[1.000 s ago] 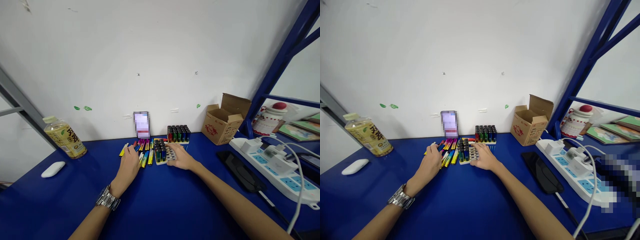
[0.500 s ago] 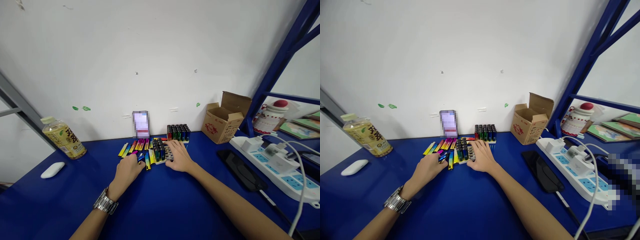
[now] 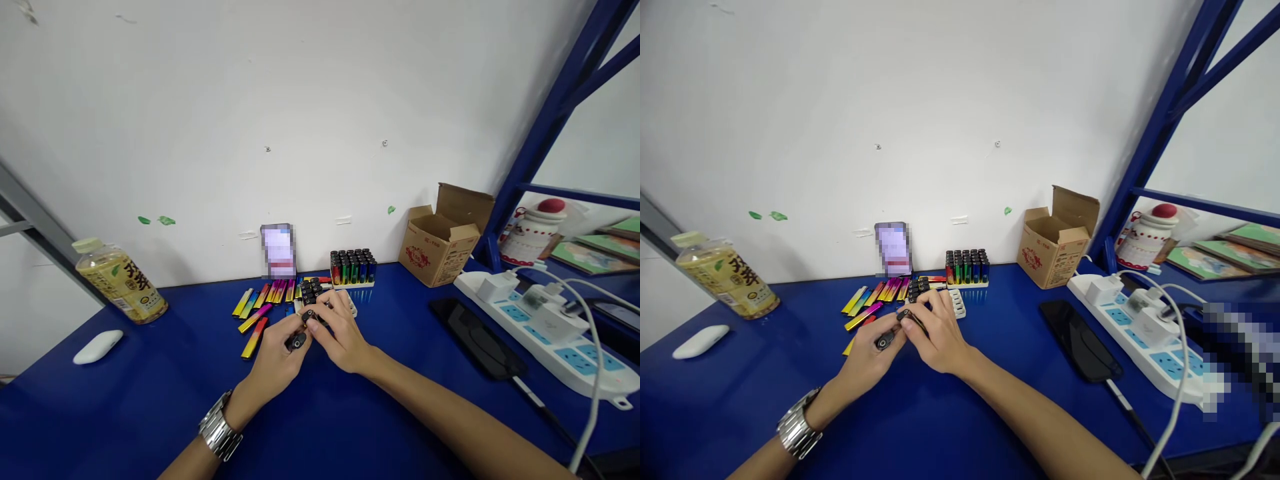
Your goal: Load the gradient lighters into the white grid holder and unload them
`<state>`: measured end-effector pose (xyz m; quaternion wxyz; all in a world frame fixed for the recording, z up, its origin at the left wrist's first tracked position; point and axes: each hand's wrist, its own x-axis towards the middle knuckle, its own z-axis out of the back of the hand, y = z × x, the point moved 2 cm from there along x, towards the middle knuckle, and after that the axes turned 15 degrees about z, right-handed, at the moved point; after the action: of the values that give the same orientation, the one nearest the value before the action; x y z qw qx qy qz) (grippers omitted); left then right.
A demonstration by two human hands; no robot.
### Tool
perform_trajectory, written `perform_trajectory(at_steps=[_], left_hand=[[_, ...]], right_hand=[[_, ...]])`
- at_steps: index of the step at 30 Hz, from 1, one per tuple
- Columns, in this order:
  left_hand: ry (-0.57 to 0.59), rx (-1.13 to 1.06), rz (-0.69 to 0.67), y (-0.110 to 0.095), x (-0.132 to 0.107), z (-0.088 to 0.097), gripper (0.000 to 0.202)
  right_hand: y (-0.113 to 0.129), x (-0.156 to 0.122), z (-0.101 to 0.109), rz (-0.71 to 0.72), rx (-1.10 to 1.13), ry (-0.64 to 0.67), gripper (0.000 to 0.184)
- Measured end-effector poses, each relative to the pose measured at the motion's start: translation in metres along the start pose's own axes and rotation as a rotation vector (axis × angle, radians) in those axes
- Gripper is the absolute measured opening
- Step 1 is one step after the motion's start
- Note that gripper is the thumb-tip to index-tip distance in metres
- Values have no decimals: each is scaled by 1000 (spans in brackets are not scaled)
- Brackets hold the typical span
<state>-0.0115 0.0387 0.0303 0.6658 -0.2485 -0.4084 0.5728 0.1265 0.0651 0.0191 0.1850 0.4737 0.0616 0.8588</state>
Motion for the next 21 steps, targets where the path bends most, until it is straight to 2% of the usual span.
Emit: perform_trajectory(at_steps=[2, 5, 8, 11, 14, 17, 21], left_hand=[[-5, -37, 1, 2, -1, 0, 29], [-65, -110, 45, 6, 0, 2, 25], [-104, -166, 149, 12, 2, 1, 29], [-139, -199, 231, 18, 5, 0, 37], [-112, -186, 277, 24, 6, -3, 38], [-94, -150, 289, 25, 6, -3, 38], [-110, -97, 281, 24, 6, -2, 38]], right_hand=[[0, 1, 1, -21, 39, -89, 24], [-8, 2, 3, -77, 111, -319, 21], [-27, -1, 6, -263, 279, -465, 24], [-50, -6, 7, -462, 430, -479, 29], [-69, -13, 7, -596, 487, -436, 42], [-78, -16, 8, -634, 365, -407, 48], [-80, -17, 8, -640, 255, -408, 42]])
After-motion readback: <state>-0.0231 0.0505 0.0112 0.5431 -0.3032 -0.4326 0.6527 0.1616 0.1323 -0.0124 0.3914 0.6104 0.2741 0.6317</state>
